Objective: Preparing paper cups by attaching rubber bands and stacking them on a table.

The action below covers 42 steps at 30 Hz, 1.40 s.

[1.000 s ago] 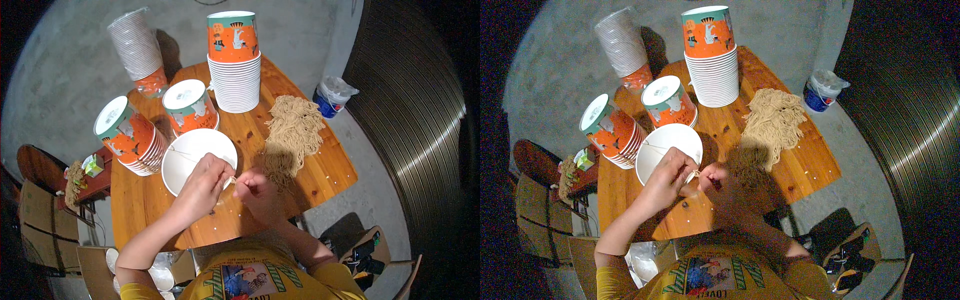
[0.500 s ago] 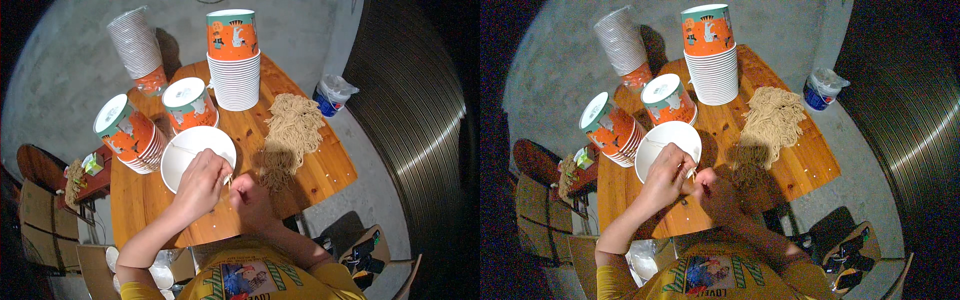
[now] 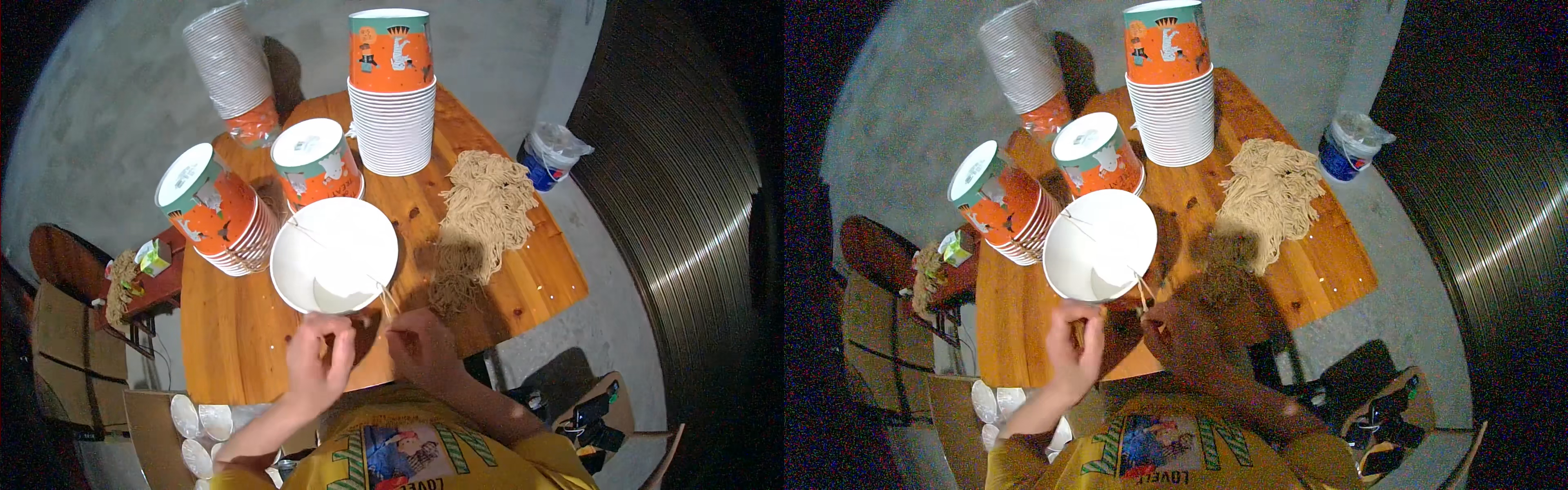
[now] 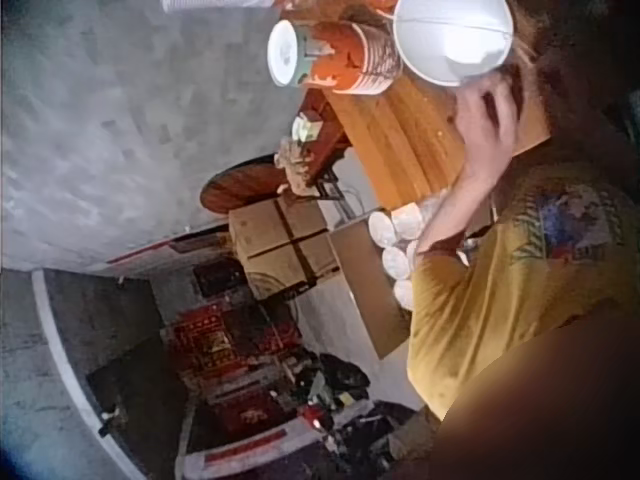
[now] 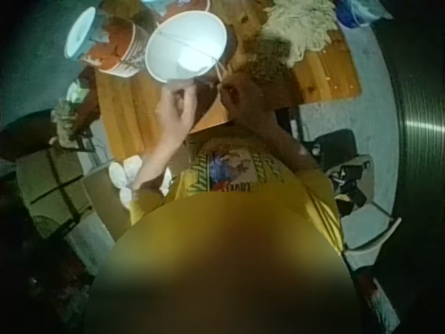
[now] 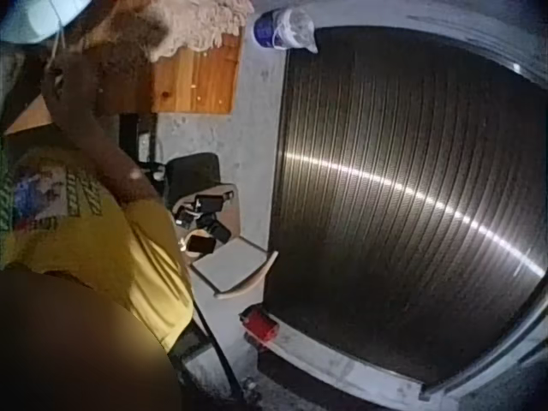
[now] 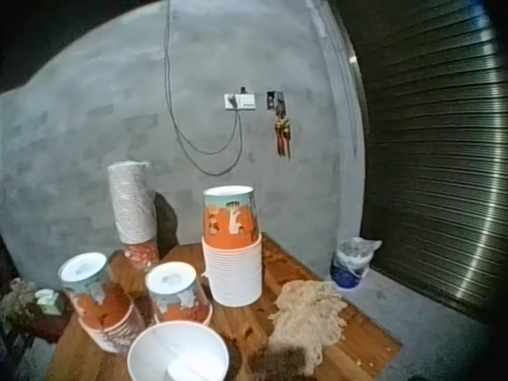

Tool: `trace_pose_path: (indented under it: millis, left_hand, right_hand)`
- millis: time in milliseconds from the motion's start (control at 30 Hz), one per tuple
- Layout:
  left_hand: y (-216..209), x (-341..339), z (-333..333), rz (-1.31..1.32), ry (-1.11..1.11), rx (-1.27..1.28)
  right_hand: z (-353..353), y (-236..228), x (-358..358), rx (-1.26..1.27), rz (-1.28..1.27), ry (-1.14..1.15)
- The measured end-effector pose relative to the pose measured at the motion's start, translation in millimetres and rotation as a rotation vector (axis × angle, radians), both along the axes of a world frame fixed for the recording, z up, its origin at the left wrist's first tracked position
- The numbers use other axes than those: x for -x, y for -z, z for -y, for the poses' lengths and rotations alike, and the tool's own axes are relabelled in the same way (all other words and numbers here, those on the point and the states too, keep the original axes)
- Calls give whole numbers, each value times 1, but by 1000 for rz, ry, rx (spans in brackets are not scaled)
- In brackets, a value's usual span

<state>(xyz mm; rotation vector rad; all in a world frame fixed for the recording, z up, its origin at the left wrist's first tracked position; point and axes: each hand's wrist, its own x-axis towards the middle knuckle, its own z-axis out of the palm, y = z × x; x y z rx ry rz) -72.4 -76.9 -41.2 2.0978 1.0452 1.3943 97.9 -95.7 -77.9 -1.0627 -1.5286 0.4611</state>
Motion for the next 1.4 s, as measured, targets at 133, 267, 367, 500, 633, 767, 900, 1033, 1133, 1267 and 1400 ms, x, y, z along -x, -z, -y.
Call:
trace_pose_path:
  millis: [133, 267, 367, 500, 633, 767, 900, 1033, 1133, 1267, 1400]
  left_hand:
    - [-8, -20, 9, 158, 59, 603]
    - [-2, -26, -3, 592, 253, 1078]
    - [-3, -26, -6, 670, 264, 1174]
    - [-8, -29, -10, 756, 271, 1213]
    - [-9, -32, -14, 805, 288, 1193]
    - [-13, -31, -15, 851, 315, 1157]
    - [-13, -25, -16, 850, 339, 1249]
    - [-16, -24, -9, 821, 274, 1333]
    - [-14, -25, -9, 872, 266, 1340]
    - [-6, -23, -15, 937, 334, 1341]
    - [-3, -24, -19, 960, 374, 1349]
  right_hand:
    - [8, -17, -5, 109, 265, -69]
    - [9, -13, -3, 82, 424, -123]
    - [10, -6, -1, -28, 350, -80]
    - [2, -6, -5, -174, 295, -139]
    - [-5, -14, -14, -369, 456, -163]
    - [-12, -23, -19, -423, 622, -169]
    - [-12, -21, -19, -444, 612, -182]
    - [-11, -13, -14, -472, 605, -146]
    - [-10, -11, -13, -472, 614, -114]
    - [-11, -18, -14, -462, 615, -137]
    - [-14, -21, -20, -446, 657, -212]
